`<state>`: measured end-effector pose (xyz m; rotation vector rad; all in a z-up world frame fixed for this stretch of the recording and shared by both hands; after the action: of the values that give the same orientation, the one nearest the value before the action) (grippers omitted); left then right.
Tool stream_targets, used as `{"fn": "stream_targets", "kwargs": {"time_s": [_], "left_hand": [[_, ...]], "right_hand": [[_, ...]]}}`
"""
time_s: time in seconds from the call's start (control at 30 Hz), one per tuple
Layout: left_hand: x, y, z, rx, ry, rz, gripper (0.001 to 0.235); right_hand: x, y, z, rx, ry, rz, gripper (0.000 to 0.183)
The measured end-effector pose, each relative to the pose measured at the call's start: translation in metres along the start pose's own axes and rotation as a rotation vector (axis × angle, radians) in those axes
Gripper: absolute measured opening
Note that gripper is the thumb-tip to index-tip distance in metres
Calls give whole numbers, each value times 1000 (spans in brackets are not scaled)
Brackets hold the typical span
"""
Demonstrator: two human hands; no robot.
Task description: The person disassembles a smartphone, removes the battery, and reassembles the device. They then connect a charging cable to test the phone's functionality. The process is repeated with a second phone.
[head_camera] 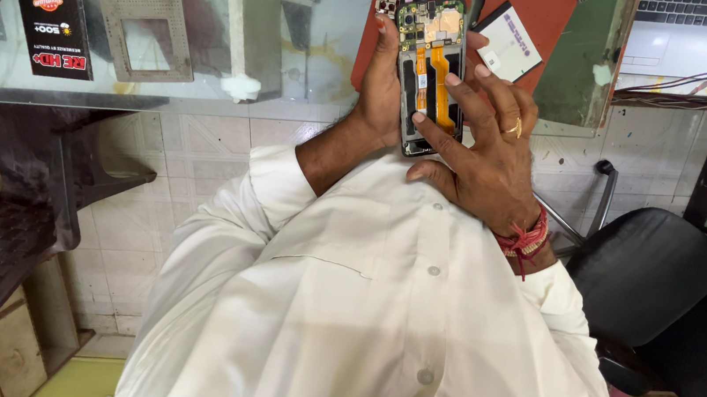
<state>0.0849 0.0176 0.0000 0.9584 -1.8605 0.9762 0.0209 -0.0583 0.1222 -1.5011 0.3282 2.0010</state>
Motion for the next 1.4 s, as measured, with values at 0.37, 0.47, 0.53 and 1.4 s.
{"fn": "stream_targets", "kwargs": {"time_s": [0.37, 0.47, 0.53, 1.4], "left_hand": [[-1, -3, -1, -50, 56, 21, 106], [1, -4, -1, -56, 109, 39, 106], [1, -5, -1, -53, 121, 36, 105], [-8, -24, 38, 16, 84, -31, 92]], "right_hand": [[2, -5, -2, 9, 17, -17, 55], [3, -6, -4, 6, 5, -16, 56], [3, -7, -5, -2, -5, -19, 58], [-2, 0, -51, 88, 87, 40, 86]]}}
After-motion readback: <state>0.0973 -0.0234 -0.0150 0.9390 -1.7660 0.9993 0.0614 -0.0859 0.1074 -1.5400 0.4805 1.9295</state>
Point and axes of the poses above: each hand's wrist, its own y-axis away from the middle knuckle, its own x-axis out of the palm, z = x × y, the point moved 10 cm from there along -y, towards the middle knuckle, and after that the axes turned 15 degrees about z, right-handed, at the moved point
